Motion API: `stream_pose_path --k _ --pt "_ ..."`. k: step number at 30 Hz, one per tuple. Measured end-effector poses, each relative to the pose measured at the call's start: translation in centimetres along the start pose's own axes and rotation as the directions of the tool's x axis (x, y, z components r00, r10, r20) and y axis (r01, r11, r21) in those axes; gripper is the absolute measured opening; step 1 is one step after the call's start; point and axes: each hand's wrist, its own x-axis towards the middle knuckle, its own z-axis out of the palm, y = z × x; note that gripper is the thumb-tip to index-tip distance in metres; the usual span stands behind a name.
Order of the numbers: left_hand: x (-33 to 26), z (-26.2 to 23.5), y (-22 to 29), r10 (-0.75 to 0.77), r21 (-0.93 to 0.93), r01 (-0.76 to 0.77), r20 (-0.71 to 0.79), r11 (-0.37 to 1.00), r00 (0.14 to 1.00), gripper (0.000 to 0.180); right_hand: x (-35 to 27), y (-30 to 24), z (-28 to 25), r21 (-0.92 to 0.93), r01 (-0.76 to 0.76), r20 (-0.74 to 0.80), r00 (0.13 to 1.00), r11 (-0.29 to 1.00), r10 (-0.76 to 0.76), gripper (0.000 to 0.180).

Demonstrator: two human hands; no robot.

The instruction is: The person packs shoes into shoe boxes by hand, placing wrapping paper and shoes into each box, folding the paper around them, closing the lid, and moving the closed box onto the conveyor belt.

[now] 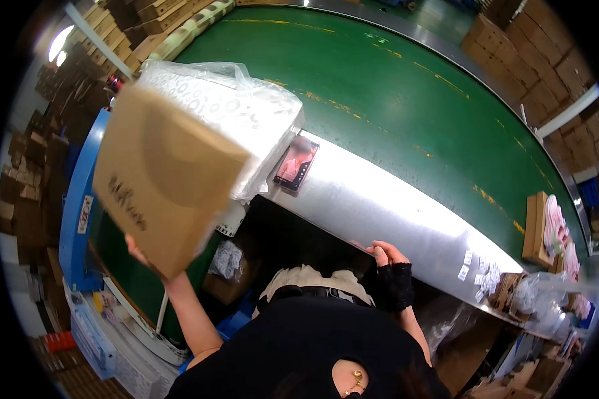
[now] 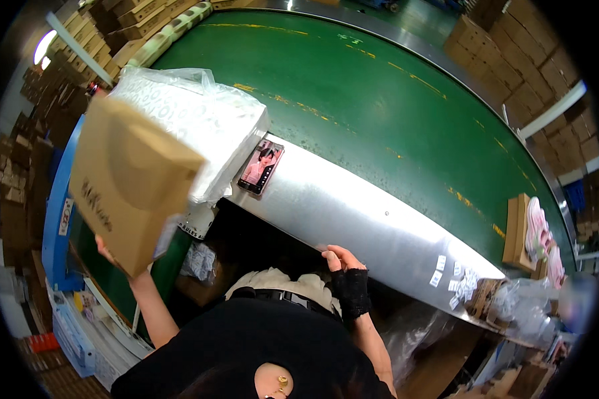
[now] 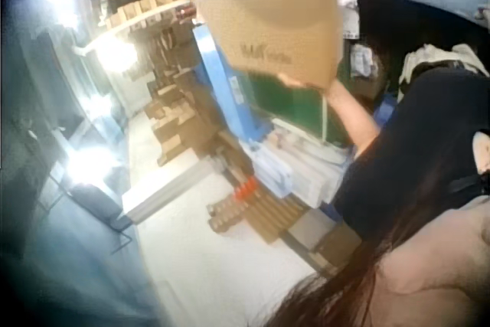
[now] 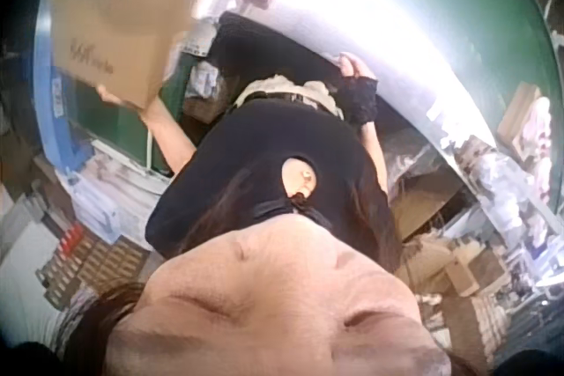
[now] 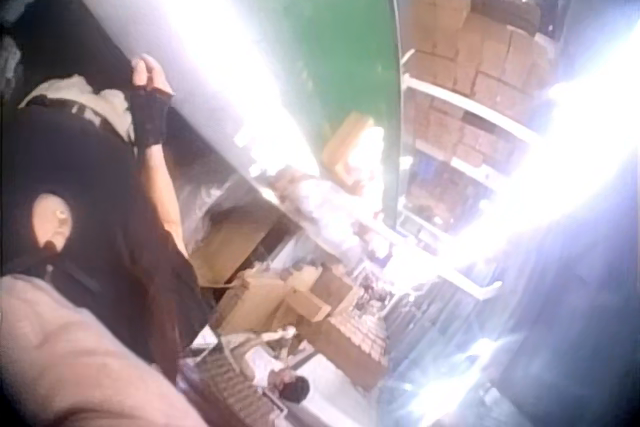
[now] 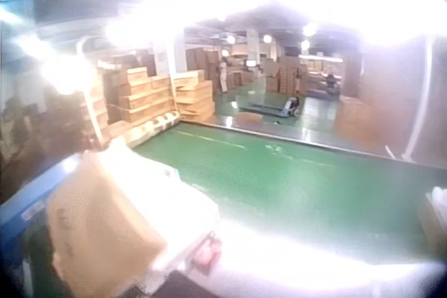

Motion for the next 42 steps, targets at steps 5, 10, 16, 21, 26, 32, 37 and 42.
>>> stream_pose_path --k 5,10,16,21,26,32,37,42 --pt "2.9 -3.4 -0.2 -0.428 -0.319 0.285 -0.658 0.904 0.619 0.090 -1.2 1.2 2.9 0.175 -0.293 -0.047 0.951 0.940 0.306 0.022" --pt "1.9 -0.4 -6.8 -0.619 -0.124 0.649 0.214 0.751 0.756 0.041 -2.9 0.5 5.1 0.369 -0.202 -0.148 0.951 0.907 0.271 0.018" --pt "-9.5 14.0 -11.7 -0.850 0.728 0.645 0.474 0.230 -0.232 0.038 -2.3 -0.2 6.4 0.359 -0.058 -0.278 0.946 0.932 0.165 0.019" --pt "-14.8 18.3 -13.3 -0.665 0.839 0.466 0.521 0.283 -0.535 0.026 -3.0 -1.3 6.0 0.316 0.153 -0.563 0.824 0.936 0.055 0.019" --pt "-17.7 19.4 -15.4 -0.694 0.800 0.568 0.519 0.191 -0.498 0.023 -3.7 1.2 4.0 0.311 0.132 -0.616 0.782 0.941 0.094 0.020" --pt "-20.8 22.8 -17.6 -0.800 0.748 0.632 0.498 0.202 -0.334 0.021 -3.3 4.8 -0.8 0.416 -0.001 -0.492 0.841 0.909 0.226 0.026" --pt "-25.3 26.3 -19.8 -0.848 0.728 0.635 0.486 0.260 -0.210 0.018 -1.8 7.9 -7.6 0.492 -0.068 -0.315 0.916 0.868 0.250 0.031" --pt "-28.4 29.7 -21.7 -0.888 0.734 0.584 0.458 0.346 -0.049 0.016 0.7 10.3 -15.5 0.388 -0.092 -0.133 0.979 0.917 0.155 0.031"
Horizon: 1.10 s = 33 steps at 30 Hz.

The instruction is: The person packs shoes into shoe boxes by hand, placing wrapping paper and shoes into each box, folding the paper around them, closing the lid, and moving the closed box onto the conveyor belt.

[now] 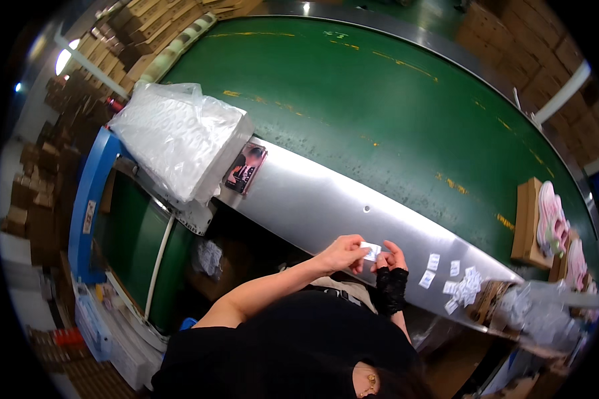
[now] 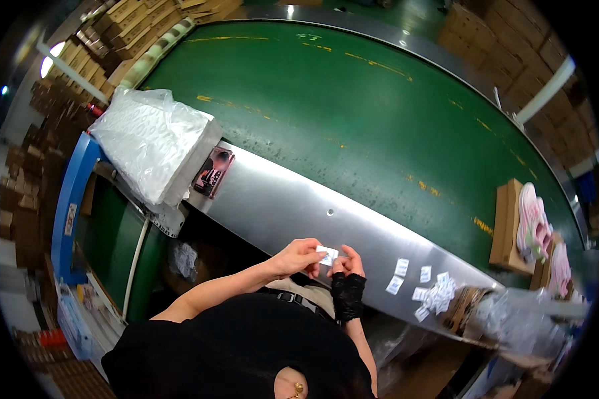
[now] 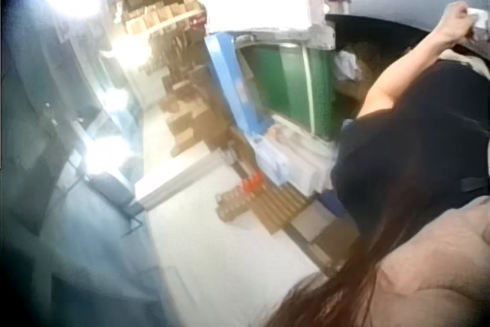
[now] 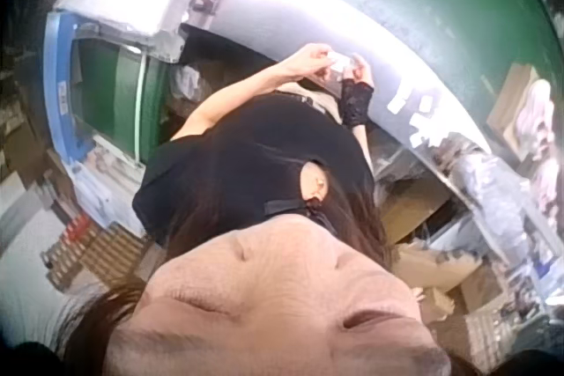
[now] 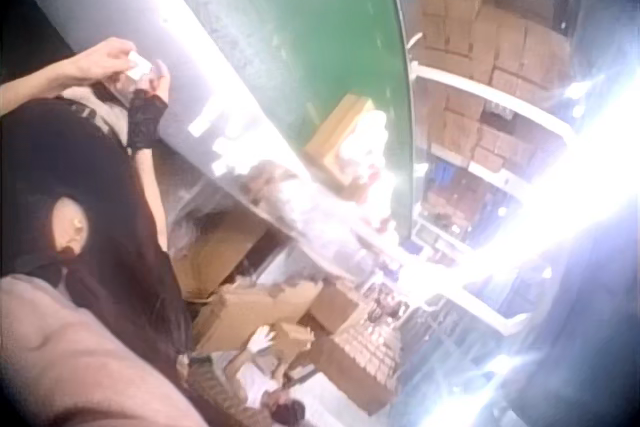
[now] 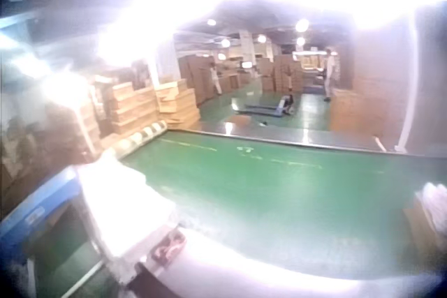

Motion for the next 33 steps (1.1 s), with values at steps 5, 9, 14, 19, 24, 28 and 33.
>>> stream_pose_path --k 5,9,14,19,24,28,33 --pt "2.1 -3.9 -3.8 0.186 0.310 -0.031 -0.485 0.950 0.855 0.017 10.9 3.2 -17.4 -0.002 0.210 -0.099 0.973 0.978 -0.209 0.034" --pt "1.9 -7.6 -9.0 0.476 0.671 0.294 -0.711 0.681 0.518 0.021 18.2 -1.4 -33.5 0.019 0.273 -0.701 0.690 0.962 -0.182 0.023" --pt "1.8 -4.8 -7.6 0.440 0.624 0.479 -0.779 0.617 0.448 0.022 23.6 1.5 -47.2 -0.185 -0.078 -0.834 0.539 0.980 -0.114 0.034" --pt "1.9 -4.6 -7.3 0.432 0.608 0.510 -0.793 0.608 0.429 0.021 27.2 4.3 -46.8 -0.250 -0.273 -0.806 0.591 0.929 -0.044 0.033" --pt "2.2 -4.3 -7.1 0.471 0.626 0.488 -0.779 0.608 0.414 0.021 27.9 4.8 -46.2 -0.238 -0.296 -0.805 0.593 0.925 -0.018 0.032" --pt "2.1 -4.1 -7.1 0.489 0.635 0.494 -0.772 0.594 0.405 0.020 26.8 4.4 -46.3 -0.194 -0.275 -0.826 0.563 0.942 -0.006 0.032" --pt "2.1 -4.1 -6.8 0.470 0.631 0.508 -0.776 0.586 0.420 0.021 23.7 3.7 -46.4 -0.023 -0.073 -0.863 0.506 0.997 0.017 0.031"
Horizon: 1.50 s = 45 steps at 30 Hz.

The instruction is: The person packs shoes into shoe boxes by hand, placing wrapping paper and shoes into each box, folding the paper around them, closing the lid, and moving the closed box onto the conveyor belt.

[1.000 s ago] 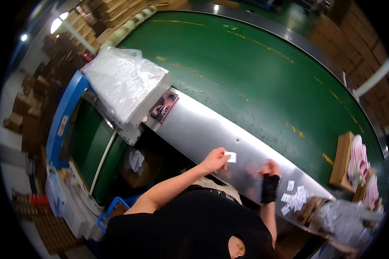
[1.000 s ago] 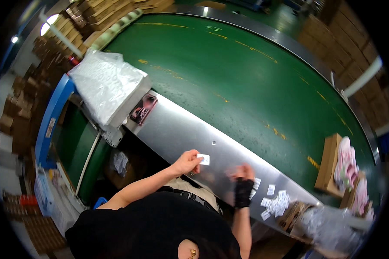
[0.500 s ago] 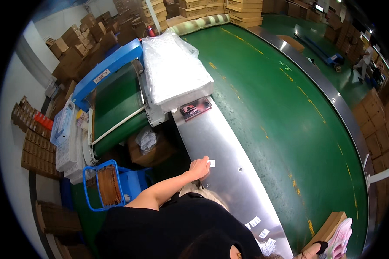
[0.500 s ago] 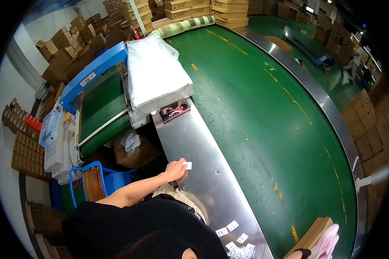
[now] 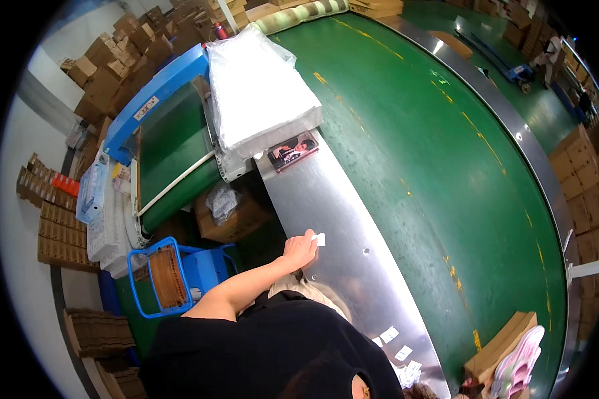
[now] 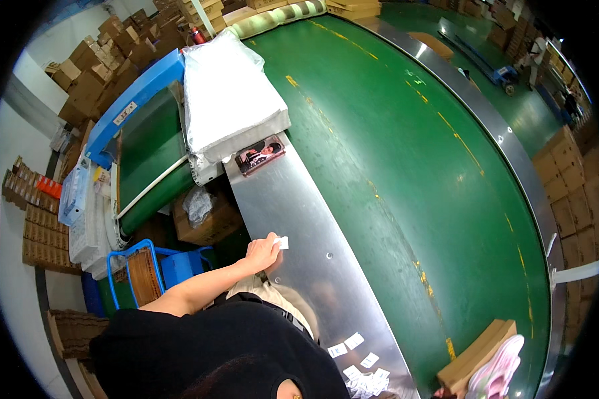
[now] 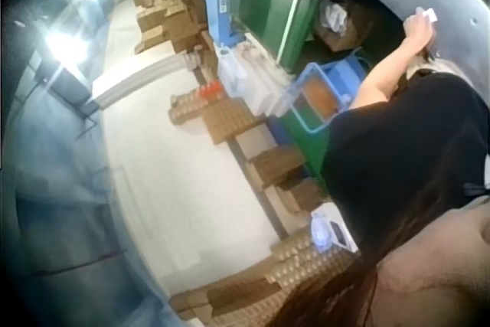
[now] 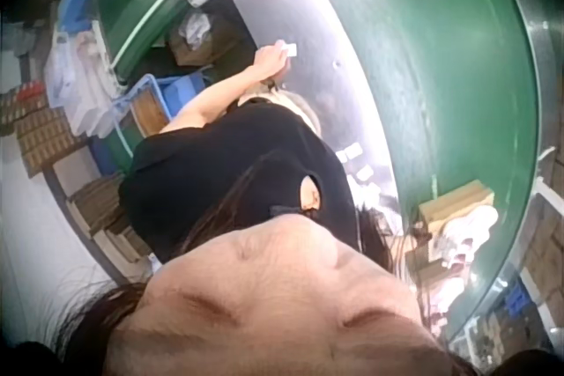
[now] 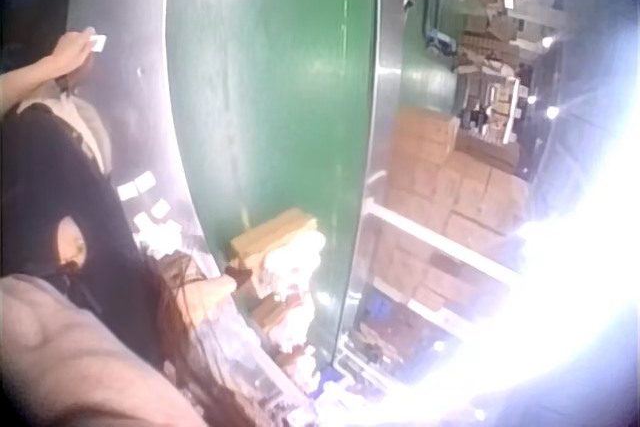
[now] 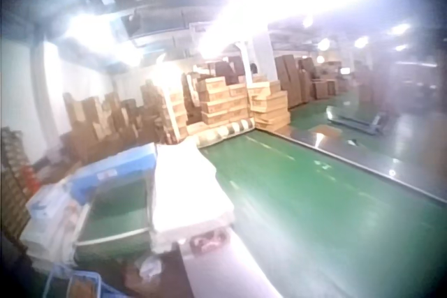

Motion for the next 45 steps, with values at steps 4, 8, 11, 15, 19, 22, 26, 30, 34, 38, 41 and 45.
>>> stream_pose_path --k 4,8,11,15,19,22,26,30,34,38,41,45 --pt "0.1 -0.2 -0.4 0.032 -0.013 -0.031 0.023 0.999 0.999 0.021 -3.2 -0.4 -0.6 0.330 -0.074 0.072 0.996 0.941 0.053 0.030" --pt "0.1 -0.9 -0.7 0.090 -0.032 -0.088 0.049 0.996 0.995 0.021 -9.2 1.0 2.3 0.509 -0.355 0.410 0.901 0.784 0.142 0.030" --pt "1.1 -1.1 -0.8 0.138 -0.086 -0.127 0.136 0.988 0.981 0.021 -15.7 2.3 4.5 0.428 -0.582 0.681 0.710 0.691 0.176 0.029" --pt "2.6 -1.0 -3.5 0.266 -0.222 -0.226 0.170 0.949 0.949 0.019 -29.9 -4.5 7.9 -0.046 -0.678 0.740 0.471 0.734 0.481 0.027" --pt "5.5 -3.9 -5.4 0.157 -0.583 0.212 0.516 0.784 0.842 0.014 -36.7 -11.7 9.7 0.003 0.291 0.777 0.601 0.957 -0.185 0.022" --pt "8.0 -5.5 -7.8 0.151 -0.622 0.233 0.501 0.748 0.852 0.014 -38.8 -16.6 11.1 -0.233 0.970 0.486 0.177 0.068 -0.856 0.025" --pt "11.9 -6.9 -10.1 0.181 -0.699 0.265 0.494 0.665 0.851 0.021 -30.5 -12.0 12.6 -0.507 0.862 0.607 0.344 -0.016 -0.717 0.045" --pt "12.8 -7.7 -11.7 0.147 -0.683 0.355 0.562 0.639 0.814 0.022 -32.0 -14.7 14.0 -0.423 0.814 0.676 0.576 0.398 -0.460 0.062" --pt "12.3 -7.5 -12.0 0.144 -0.647 0.411 0.629 0.642 0.764 0.019 -34.6 -17.9 15.0 -0.222 0.952 0.846 0.296 0.210 -0.444 0.065" --pt "11.8 -7.0 -11.1 0.168 -0.660 0.403 0.627 0.634 0.761 0.022 -36.0 -18.0 17.0 -0.549 0.833 0.784 0.541 0.068 -0.304 0.063" --pt "11.8 -7.8 -9.9 0.145 -0.649 0.381 0.606 0.659 0.782 0.021 -38.8 -17.3 16.9 -0.657 0.749 0.643 0.614 0.084 -0.458 0.066" --pt "11.5 -8.4 -8.2 0.128 -0.660 0.381 0.587 0.648 0.799 0.020 -38.0 -17.4 14.7 -0.271 0.938 0.759 0.346 0.215 -0.552 0.038"
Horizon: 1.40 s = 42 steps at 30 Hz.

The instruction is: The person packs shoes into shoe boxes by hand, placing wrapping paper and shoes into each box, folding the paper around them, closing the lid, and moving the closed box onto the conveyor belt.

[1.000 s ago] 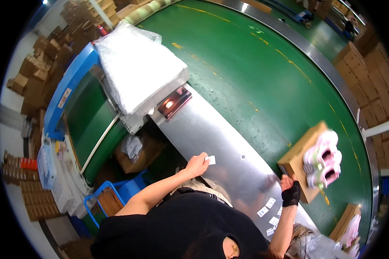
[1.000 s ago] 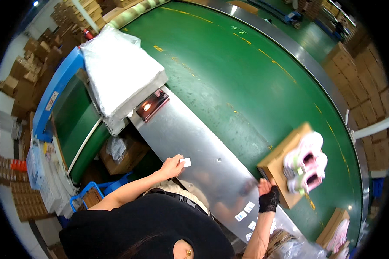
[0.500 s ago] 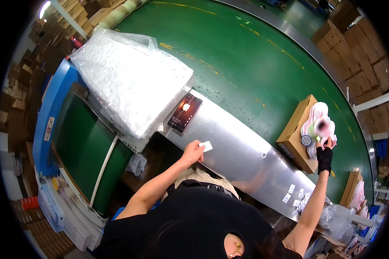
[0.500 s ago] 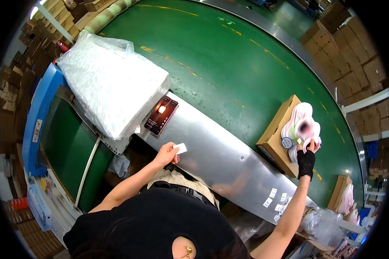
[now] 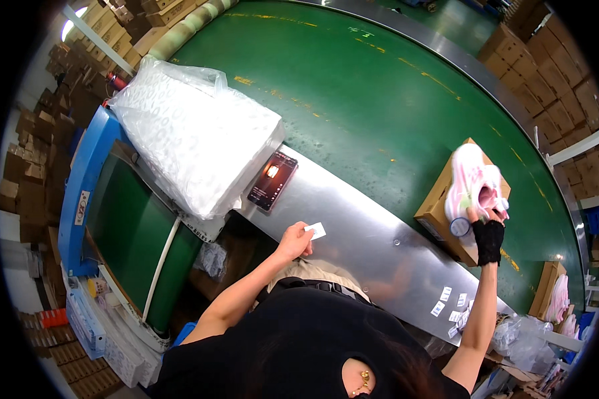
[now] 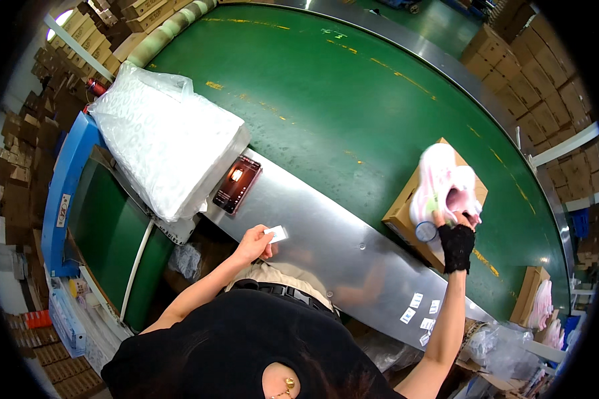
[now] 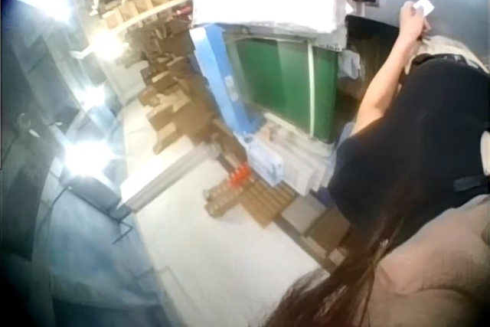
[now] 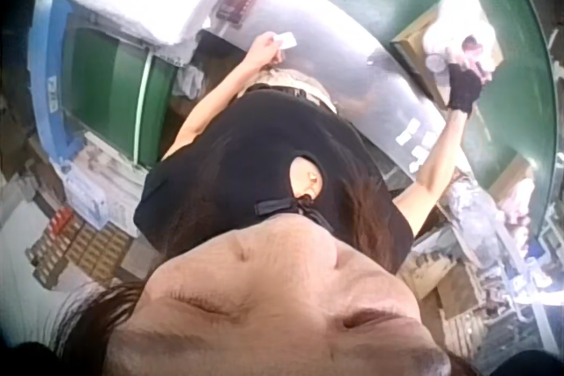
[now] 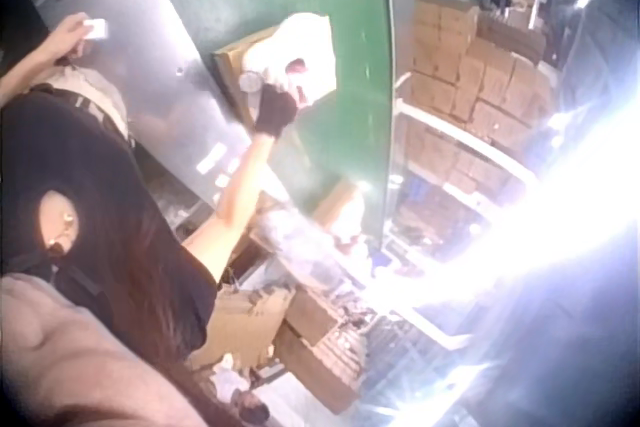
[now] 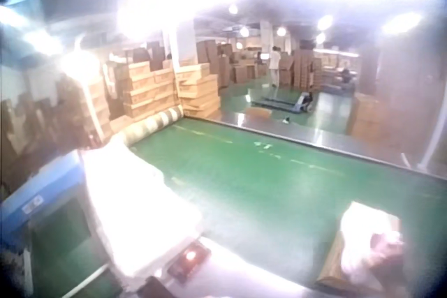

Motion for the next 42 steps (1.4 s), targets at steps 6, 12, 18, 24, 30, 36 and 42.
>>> stream_pose_path --k 6,12,18,24,30,36,42 --pt "0.1 1.7 1.6 0.155 0.013 -0.155 -0.067 0.988 0.986 0.019 -2.7 -9.9 -6.1 0.293 0.209 0.294 0.909 0.933 -0.296 0.030" --pt "-2.3 3.6 4.6 0.475 -0.078 -0.510 -0.267 0.857 0.839 0.002 -1.7 -13.4 -4.1 0.454 0.314 0.492 0.692 0.834 -0.528 0.039" --pt "-3.1 3.0 4.4 0.411 -0.163 -0.466 -0.283 0.870 0.867 0.006 -1.4 -15.4 -2.3 0.429 0.243 0.695 0.527 0.870 -0.489 0.043" --pt "-2.1 4.8 9.1 0.649 0.281 -0.593 -0.179 0.754 0.739 0.021 -1.8 -16.2 -0.8 0.388 0.326 0.711 0.490 0.862 -0.505 0.043" --pt "-1.0 6.8 12.4 0.711 0.336 -0.713 0.152 0.616 0.686 0.025 -1.7 -18.2 -1.4 0.333 0.373 0.712 0.502 0.866 -0.491 0.043" --pt "0.4 6.0 12.4 0.674 0.339 -0.704 0.222 0.625 0.705 0.021 -1.1 -19.3 -1.7 0.310 0.341 0.746 0.492 0.888 -0.449 0.042" --pt "0.8 5.7 12.5 0.559 0.112 -0.574 0.142 0.811 0.817 0.022 -0.8 -19.4 -1.3 0.370 0.370 0.694 0.499 0.852 -0.518 0.040"
